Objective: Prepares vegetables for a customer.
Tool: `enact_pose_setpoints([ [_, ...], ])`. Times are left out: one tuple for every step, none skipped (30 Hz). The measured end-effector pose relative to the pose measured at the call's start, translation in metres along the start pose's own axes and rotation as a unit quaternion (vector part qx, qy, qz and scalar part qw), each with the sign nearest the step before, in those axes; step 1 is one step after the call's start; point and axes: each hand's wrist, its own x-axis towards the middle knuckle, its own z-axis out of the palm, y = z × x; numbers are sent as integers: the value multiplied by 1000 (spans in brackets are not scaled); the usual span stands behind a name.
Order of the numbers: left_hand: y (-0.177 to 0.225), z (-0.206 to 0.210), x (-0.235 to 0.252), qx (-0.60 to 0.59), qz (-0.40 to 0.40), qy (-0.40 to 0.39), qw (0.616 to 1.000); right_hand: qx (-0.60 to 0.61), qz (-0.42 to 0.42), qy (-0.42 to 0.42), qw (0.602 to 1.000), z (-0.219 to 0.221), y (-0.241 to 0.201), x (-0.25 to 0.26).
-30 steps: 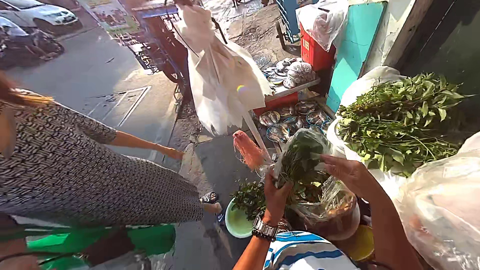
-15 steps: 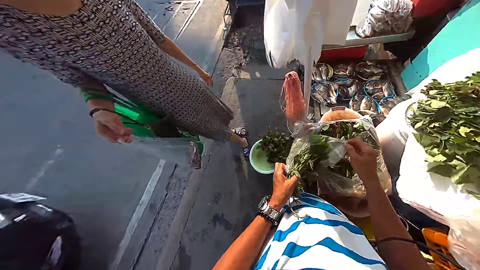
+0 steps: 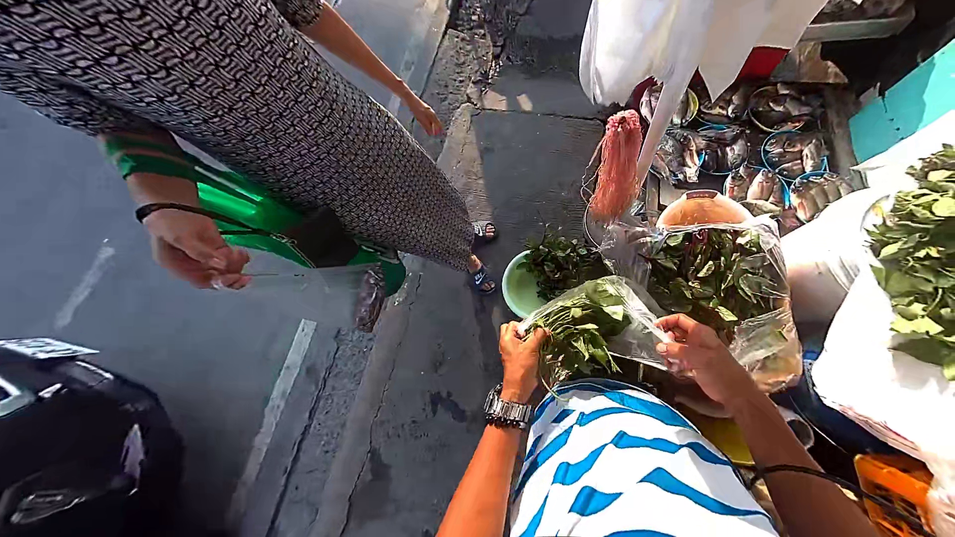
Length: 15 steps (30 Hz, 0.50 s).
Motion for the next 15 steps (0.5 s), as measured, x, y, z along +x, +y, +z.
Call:
enact_pose_setpoints([
  [-4, -1, 6, -24, -17, 21, 999, -36, -5, -5, 999, 17, 0, 1],
  [-8, -1, 11, -44, -31, 41, 998, -75, -22, -34, 996, 37, -2, 3],
  [-10, -2, 14, -61, -45, 53, 996, -110, -51, -79, 990, 58, -3, 3],
  [-11, -3, 16, -75, -56, 57, 994, -129, -84, -121, 981, 75, -1, 7],
  [-10, -5, 16, -84, -67, 51, 993, -142, -104, -159, 972, 87, 1, 15],
  [-6, -8, 16, -89, -73, 45, 992, -155, -116, -179, 964, 93, 2, 25],
  [0, -11, 15, -80, -71, 45, 993, -173, -121, -179, 961, 95, 1, 34],
  [7, -15, 14, -60, -59, 50, 995, -188, -115, -160, 962, 96, -5, 40],
  [14, -19, 15, -23, -31, 52, 998, -192, -109, -129, 967, 98, -15, 43],
  [20, -25, 16, 33, 10, 41, 999, -184, -110, -95, 972, 101, -26, 46],
  [25, -32, 16, 97, 59, 14, 993, -170, -116, -71, 976, 106, -34, 48],
  [32, -38, 15, 168, 111, -23, 979, -150, -110, -63, 981, 113, -40, 51],
  [41, -42, 14, 239, 162, -66, 955, -125, -84, -66, 986, 121, -45, 54],
  [48, -45, 13, 296, 209, -107, 926, -97, -46, -76, 991, 129, -48, 58],
  [52, -45, 11, 343, 251, -140, 894, -72, -10, -86, 994, 138, -51, 59],
])
